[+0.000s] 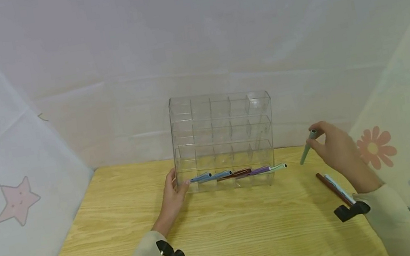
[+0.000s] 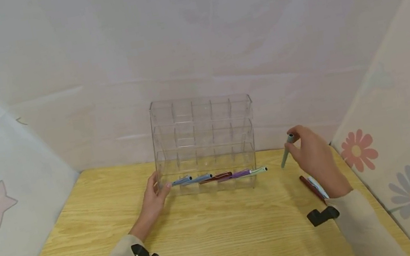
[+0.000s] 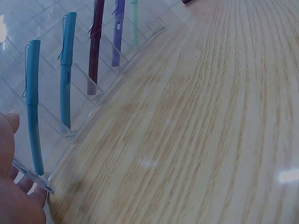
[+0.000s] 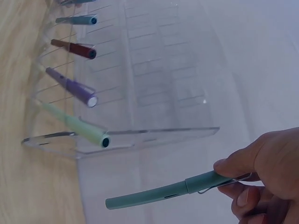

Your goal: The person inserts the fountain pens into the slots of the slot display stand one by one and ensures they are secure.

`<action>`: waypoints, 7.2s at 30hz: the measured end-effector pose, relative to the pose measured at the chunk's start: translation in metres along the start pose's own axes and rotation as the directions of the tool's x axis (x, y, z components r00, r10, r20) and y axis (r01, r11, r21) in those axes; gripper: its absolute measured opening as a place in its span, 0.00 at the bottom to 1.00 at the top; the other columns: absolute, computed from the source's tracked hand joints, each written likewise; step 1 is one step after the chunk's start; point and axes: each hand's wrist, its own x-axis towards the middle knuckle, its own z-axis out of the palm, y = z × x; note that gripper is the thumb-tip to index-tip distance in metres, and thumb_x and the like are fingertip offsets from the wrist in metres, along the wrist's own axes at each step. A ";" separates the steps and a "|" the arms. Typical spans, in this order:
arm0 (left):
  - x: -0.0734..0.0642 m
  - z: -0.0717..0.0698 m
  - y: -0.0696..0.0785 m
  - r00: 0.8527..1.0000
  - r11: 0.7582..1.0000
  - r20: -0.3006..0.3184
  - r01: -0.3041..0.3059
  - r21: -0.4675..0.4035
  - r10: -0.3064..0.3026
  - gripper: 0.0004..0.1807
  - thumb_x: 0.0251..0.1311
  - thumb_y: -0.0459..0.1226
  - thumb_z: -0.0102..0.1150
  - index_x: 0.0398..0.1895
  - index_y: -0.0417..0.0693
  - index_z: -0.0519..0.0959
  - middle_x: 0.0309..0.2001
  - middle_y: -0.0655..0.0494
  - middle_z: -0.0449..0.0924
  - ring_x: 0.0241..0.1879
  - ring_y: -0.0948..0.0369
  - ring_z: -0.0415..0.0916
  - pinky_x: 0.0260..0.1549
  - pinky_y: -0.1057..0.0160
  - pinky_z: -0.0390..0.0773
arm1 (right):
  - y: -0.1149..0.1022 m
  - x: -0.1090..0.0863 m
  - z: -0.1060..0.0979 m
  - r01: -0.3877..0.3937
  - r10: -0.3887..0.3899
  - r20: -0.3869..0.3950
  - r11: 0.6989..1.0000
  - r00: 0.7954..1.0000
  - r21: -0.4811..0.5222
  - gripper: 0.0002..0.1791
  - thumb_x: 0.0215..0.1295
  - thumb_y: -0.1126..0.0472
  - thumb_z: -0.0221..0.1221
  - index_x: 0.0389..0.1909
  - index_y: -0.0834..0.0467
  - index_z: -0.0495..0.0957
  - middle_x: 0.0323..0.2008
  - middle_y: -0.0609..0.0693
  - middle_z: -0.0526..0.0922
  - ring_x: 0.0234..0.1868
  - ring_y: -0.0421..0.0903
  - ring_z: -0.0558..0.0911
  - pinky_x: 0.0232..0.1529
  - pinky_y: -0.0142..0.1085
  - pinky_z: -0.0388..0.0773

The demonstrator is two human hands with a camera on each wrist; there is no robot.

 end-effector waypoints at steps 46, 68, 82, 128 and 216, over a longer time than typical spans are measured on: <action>0.000 0.000 0.000 1.000 1.000 -0.017 -0.017 0.025 0.018 0.40 0.83 0.40 0.53 0.87 0.46 0.45 0.86 0.36 0.44 0.85 0.33 0.45 0.82 0.32 0.56 | -0.186 0.069 0.076 0.274 -0.294 0.013 0.904 0.956 0.330 0.17 0.75 0.60 0.67 0.60 0.58 0.80 0.54 0.53 0.85 0.20 0.43 0.70 0.19 0.32 0.67; -0.004 0.001 0.002 1.000 1.000 -0.012 -0.015 0.011 0.016 0.40 0.83 0.41 0.54 0.87 0.45 0.46 0.85 0.35 0.47 0.84 0.33 0.46 0.81 0.32 0.57 | -0.207 0.079 0.132 0.243 -0.290 0.140 0.928 0.947 0.282 0.16 0.72 0.59 0.70 0.57 0.56 0.82 0.52 0.50 0.89 0.30 0.42 0.79 0.26 0.31 0.75; -0.004 -0.002 0.000 1.000 1.000 -0.006 -0.015 0.019 0.015 0.41 0.82 0.41 0.54 0.87 0.44 0.45 0.85 0.34 0.45 0.84 0.30 0.44 0.81 0.30 0.55 | -0.196 0.074 0.154 0.299 -0.342 0.193 0.928 0.920 0.221 0.11 0.74 0.59 0.68 0.52 0.57 0.84 0.51 0.50 0.90 0.40 0.43 0.85 0.38 0.34 0.83; 0.004 0.005 -0.002 1.000 1.000 -0.004 -0.007 0.005 0.007 0.41 0.82 0.42 0.55 0.87 0.45 0.45 0.86 0.37 0.44 0.85 0.33 0.45 0.82 0.32 0.54 | -0.162 0.067 0.138 0.242 -0.267 0.190 0.960 0.945 0.144 0.21 0.76 0.56 0.66 0.66 0.55 0.78 0.58 0.52 0.85 0.42 0.49 0.86 0.40 0.41 0.84; 0.007 -0.003 -0.002 0.999 0.999 0.011 0.038 0.003 -0.038 0.43 0.82 0.45 0.54 0.88 0.52 0.42 0.88 0.41 0.40 0.87 0.36 0.41 0.82 0.33 0.56 | 0.137 -0.046 0.103 -0.313 0.323 0.248 0.946 0.913 -0.081 0.24 0.73 0.59 0.58 0.62 0.72 0.75 0.57 0.74 0.83 0.48 0.67 0.87 0.40 0.57 0.85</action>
